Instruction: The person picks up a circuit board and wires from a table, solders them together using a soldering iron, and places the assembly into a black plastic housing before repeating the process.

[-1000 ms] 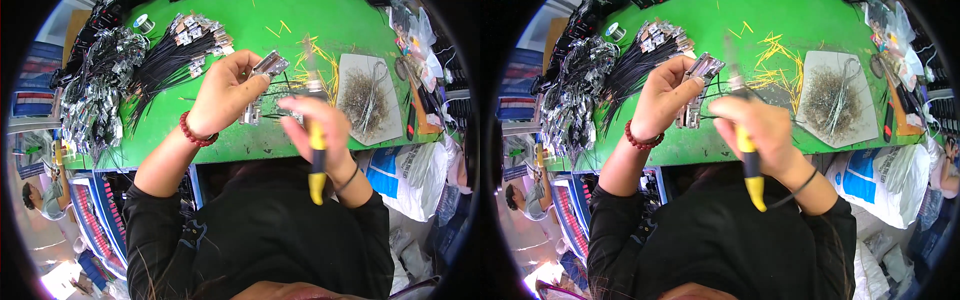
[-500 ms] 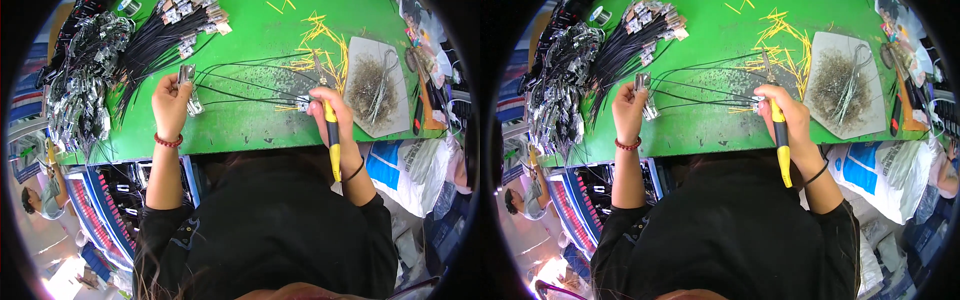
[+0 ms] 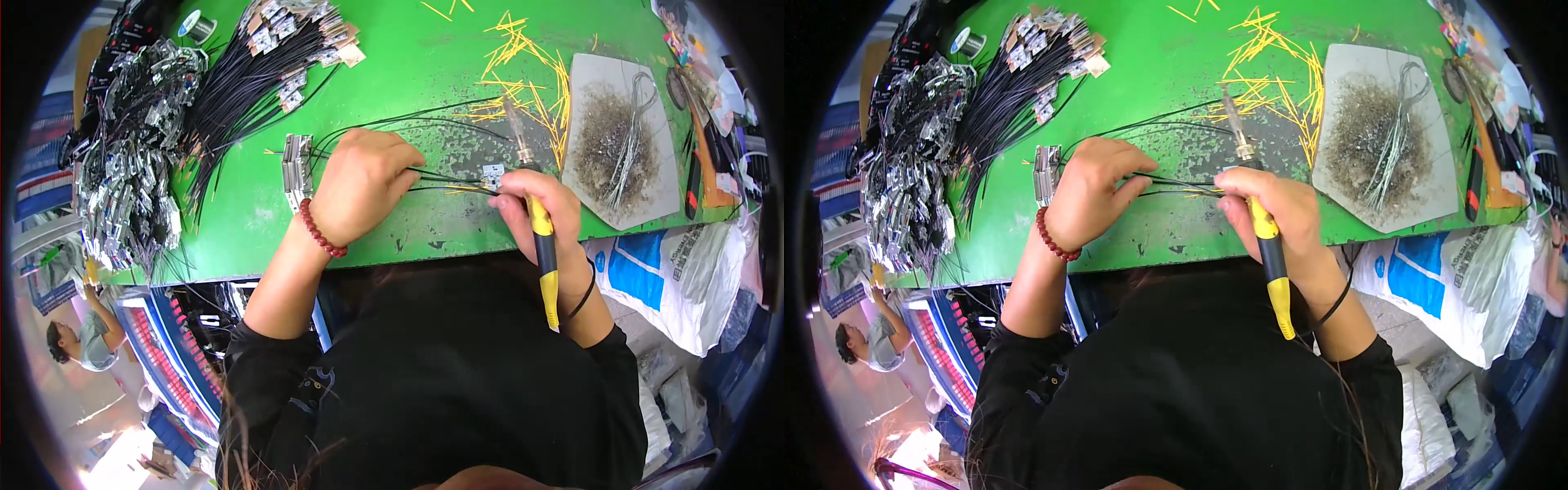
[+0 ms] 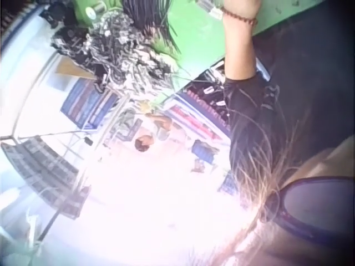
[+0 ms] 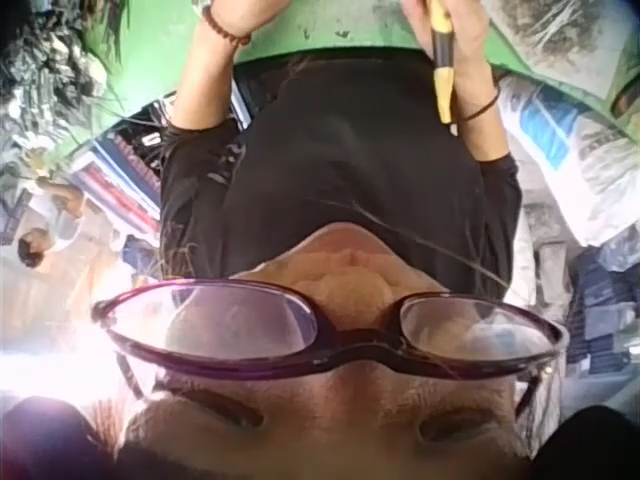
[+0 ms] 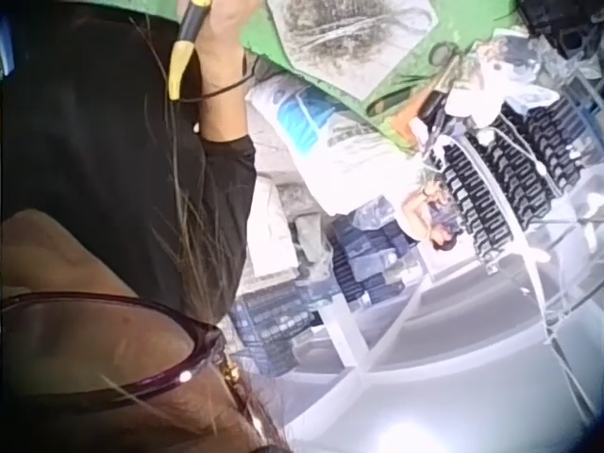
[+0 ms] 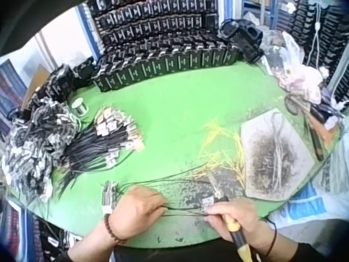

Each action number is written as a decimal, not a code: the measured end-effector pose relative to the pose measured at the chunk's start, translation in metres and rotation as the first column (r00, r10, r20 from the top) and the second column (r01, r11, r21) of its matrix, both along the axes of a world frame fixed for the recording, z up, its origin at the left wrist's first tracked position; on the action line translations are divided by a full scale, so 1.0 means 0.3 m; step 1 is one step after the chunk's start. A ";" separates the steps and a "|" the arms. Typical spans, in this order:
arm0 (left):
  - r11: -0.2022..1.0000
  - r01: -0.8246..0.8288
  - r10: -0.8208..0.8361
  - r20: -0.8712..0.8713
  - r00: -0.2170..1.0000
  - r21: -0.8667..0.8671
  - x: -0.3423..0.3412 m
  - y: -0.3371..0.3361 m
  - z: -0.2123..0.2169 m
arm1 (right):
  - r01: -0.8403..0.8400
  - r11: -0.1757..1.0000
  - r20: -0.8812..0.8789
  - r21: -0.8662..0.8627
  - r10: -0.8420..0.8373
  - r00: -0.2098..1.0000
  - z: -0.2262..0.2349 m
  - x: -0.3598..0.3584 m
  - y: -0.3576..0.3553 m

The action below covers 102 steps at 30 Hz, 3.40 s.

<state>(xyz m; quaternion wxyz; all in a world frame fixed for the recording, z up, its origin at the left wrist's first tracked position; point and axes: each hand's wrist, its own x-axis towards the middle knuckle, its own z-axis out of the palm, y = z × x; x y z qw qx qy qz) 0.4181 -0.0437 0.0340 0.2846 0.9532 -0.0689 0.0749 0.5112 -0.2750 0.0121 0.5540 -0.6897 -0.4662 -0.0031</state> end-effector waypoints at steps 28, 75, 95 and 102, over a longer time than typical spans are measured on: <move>0.903 -0.054 -0.088 -0.307 0.948 -0.426 0.062 -0.208 0.016 | 0.015 1.000 -0.198 0.021 -0.011 0.980 -0.079 0.020 -0.039; 0.858 -0.164 0.191 0.004 0.982 -0.487 0.039 -0.331 -0.047 | 0.158 0.979 -0.076 0.130 -0.149 0.986 -0.106 -0.039 -0.068; 0.987 -0.113 0.131 0.170 0.977 -0.113 0.095 -0.325 -0.139 | 0.632 0.769 -0.454 0.098 -0.531 0.716 -0.106 0.032 -0.661; 0.981 -0.142 0.160 0.137 0.978 -0.130 0.093 -0.338 -0.133 | 0.609 0.784 -0.541 0.122 -0.462 0.703 -0.126 0.039 -0.661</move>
